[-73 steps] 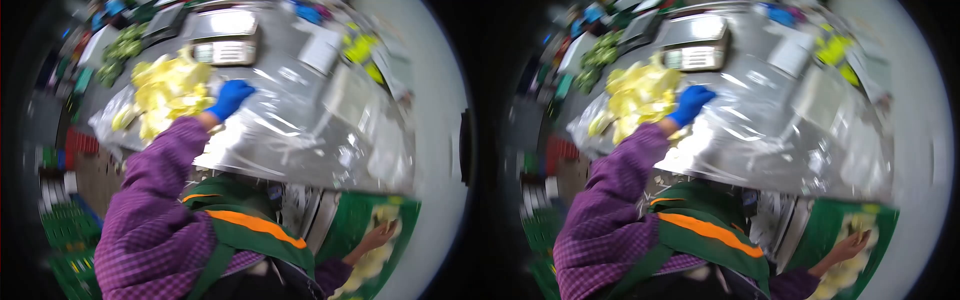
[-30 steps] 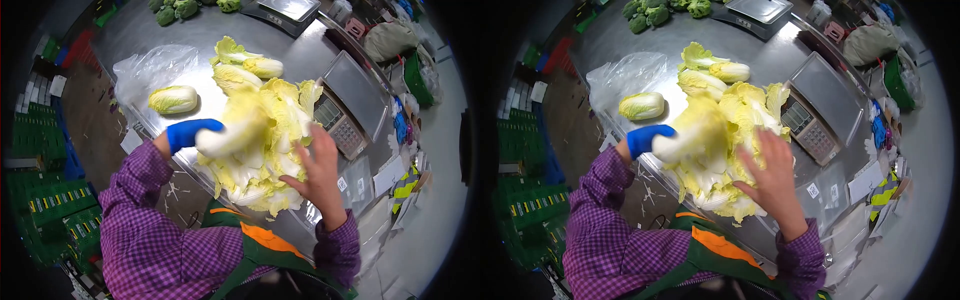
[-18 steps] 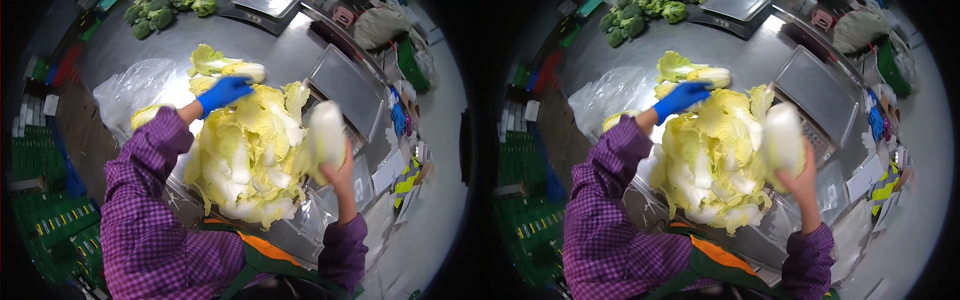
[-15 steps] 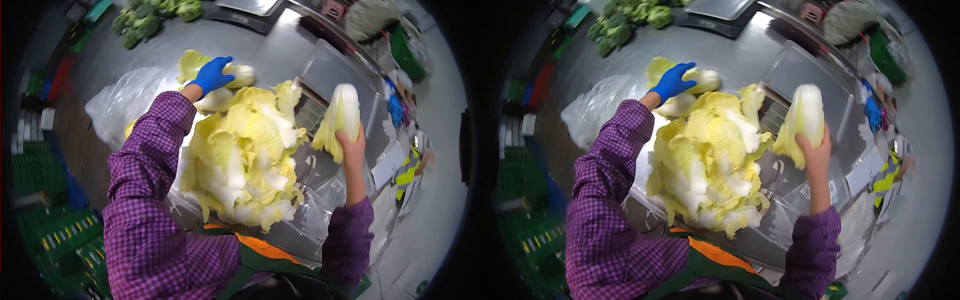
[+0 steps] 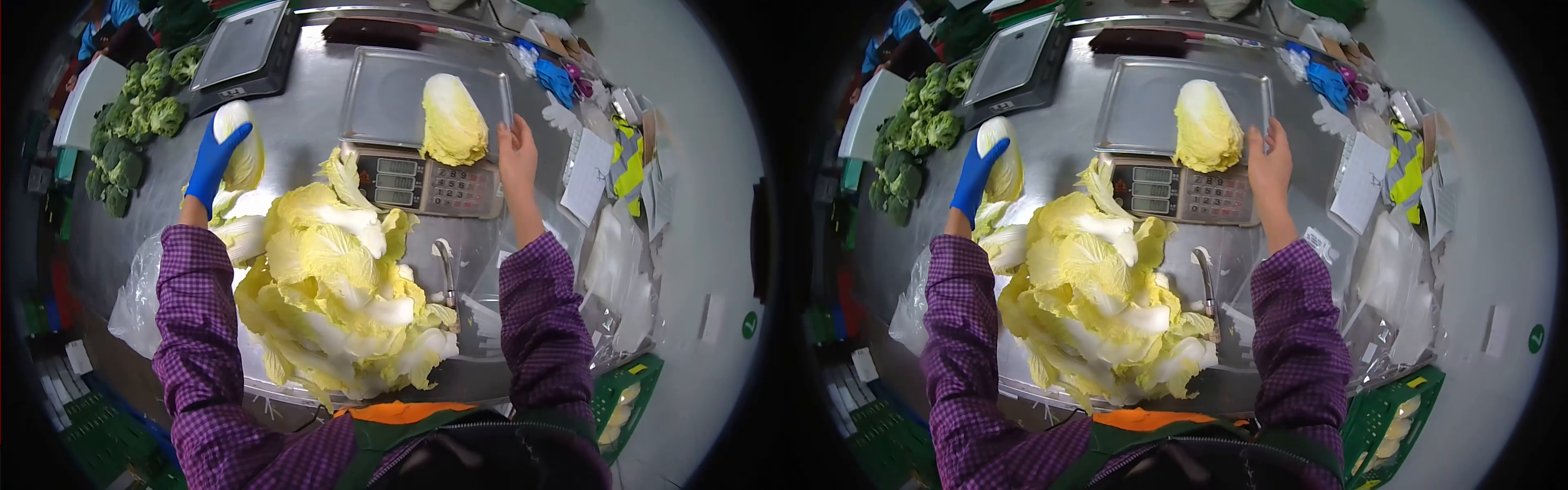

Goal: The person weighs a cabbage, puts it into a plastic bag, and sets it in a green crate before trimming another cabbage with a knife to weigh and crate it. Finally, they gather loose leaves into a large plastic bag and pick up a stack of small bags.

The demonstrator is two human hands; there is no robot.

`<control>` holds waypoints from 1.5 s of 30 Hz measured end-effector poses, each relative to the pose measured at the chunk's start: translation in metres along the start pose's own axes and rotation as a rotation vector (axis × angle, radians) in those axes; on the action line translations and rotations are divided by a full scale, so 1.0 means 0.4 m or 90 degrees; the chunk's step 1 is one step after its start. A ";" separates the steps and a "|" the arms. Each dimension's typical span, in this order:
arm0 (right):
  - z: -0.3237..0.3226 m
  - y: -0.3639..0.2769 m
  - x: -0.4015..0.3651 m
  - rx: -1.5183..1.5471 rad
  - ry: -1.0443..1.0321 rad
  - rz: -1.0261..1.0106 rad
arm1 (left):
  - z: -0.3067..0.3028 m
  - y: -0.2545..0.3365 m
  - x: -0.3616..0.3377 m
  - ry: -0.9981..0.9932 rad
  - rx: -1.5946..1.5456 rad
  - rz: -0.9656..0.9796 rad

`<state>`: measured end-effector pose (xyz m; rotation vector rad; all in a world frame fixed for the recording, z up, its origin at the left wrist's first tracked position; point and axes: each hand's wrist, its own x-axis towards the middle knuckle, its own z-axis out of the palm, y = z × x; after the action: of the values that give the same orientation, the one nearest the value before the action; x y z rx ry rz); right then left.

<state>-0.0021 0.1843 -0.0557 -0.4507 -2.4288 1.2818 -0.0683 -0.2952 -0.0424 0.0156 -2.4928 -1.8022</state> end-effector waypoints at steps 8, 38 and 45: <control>-0.146 0.155 -0.273 0.256 -0.001 0.143 | 0.501 0.158 0.081 -0.171 -0.196 -0.164; 0.075 -0.098 0.080 -0.258 -0.276 0.014 | 0.436 0.208 -0.097 -0.139 -0.112 -0.089; -0.011 -0.080 -0.041 0.703 -0.387 0.243 | 0.518 0.266 -0.172 -0.146 -0.238 -0.098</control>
<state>0.0108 0.1630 -0.0292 -0.1981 -1.5747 2.9422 -0.0087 -0.0620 -0.0095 -0.0194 -2.3001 -2.4345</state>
